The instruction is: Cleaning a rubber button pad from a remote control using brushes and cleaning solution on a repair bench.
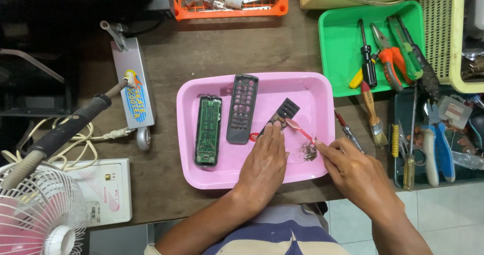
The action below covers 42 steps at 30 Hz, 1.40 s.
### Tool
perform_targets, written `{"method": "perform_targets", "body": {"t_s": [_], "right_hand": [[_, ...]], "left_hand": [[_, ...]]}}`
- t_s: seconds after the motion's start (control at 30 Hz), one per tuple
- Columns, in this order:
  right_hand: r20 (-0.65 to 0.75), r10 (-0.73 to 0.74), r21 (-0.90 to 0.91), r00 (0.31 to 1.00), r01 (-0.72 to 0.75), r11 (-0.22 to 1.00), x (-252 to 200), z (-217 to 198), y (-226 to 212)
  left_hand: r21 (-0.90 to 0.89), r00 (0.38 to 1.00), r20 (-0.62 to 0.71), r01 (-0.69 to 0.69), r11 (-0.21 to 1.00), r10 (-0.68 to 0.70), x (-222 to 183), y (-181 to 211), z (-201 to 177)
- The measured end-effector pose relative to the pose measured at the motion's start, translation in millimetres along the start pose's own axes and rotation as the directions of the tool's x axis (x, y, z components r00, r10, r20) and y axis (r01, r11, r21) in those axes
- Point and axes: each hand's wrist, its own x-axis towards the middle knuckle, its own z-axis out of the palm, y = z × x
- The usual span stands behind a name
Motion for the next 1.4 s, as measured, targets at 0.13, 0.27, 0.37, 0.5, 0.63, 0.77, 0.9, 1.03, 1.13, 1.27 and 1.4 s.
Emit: {"method": "perform_targets", "body": {"t_s": [0.13,0.27,0.37,0.5,0.63,0.77,0.9,1.03,1.13,1.27,1.4], "right_hand": [[0.035,0.020,-0.006,0.999,-0.020,1.000,-7.3,-6.3,4.9],[-0.107,-0.048,0.051,0.993,0.054,0.997,-4.2,2.2,1.3],[-0.059,-0.034,0.043,0.998,0.036,0.998,-1.3,5.3,1.8],[0.019,0.001,-0.010,1.000,0.000,1.000,-7.1,-6.8,6.9],[-0.202,-0.081,0.080,0.976,0.099,0.992,-7.4,-2.8,3.4],[-0.110,0.010,0.031,0.994,-0.007,0.999,-10.0,-4.2,3.7],[-0.248,-0.068,0.093,0.966,0.094,0.991,-18.7,-1.8,0.2],[-0.248,-0.116,0.093,0.962,0.142,0.985,-14.5,9.4,-2.7],[-0.054,-0.044,-0.003,0.998,0.044,0.999,-9.4,13.3,-3.3],[-0.070,-0.034,-0.044,0.997,0.031,0.999,-10.2,5.4,-4.2],[-0.073,0.003,-0.029,0.997,-0.005,1.000,-12.3,7.2,-8.9]], "left_hand": [[0.007,1.000,0.011,-0.019,1.000,0.019,0.6,-1.9,-3.5],[0.008,1.000,0.004,-0.017,1.000,0.017,0.8,-1.8,-4.1],[0.006,1.000,0.012,-0.016,1.000,0.016,-0.3,-1.7,-2.4],[-0.068,1.000,-0.012,-0.006,0.998,0.005,-2.2,-1.6,5.2],[-0.102,1.000,-0.013,-0.011,0.995,0.010,-1.4,-1.3,2.7],[-0.111,0.999,-0.034,-0.034,0.993,0.030,0.3,-6.7,-9.6],[-0.148,0.991,-0.123,-0.075,0.986,0.057,-4.6,-8.4,-28.1],[-0.076,0.999,-0.011,-0.046,0.996,0.045,-11.3,-5.3,-21.0],[0.024,0.998,0.032,-0.048,0.999,0.047,-12.4,-2.8,-17.2],[0.022,0.998,0.043,-0.045,0.999,0.044,-15.6,-1.9,-7.1],[0.012,0.999,0.028,-0.016,1.000,0.015,-14.1,-1.3,-9.9]]}}
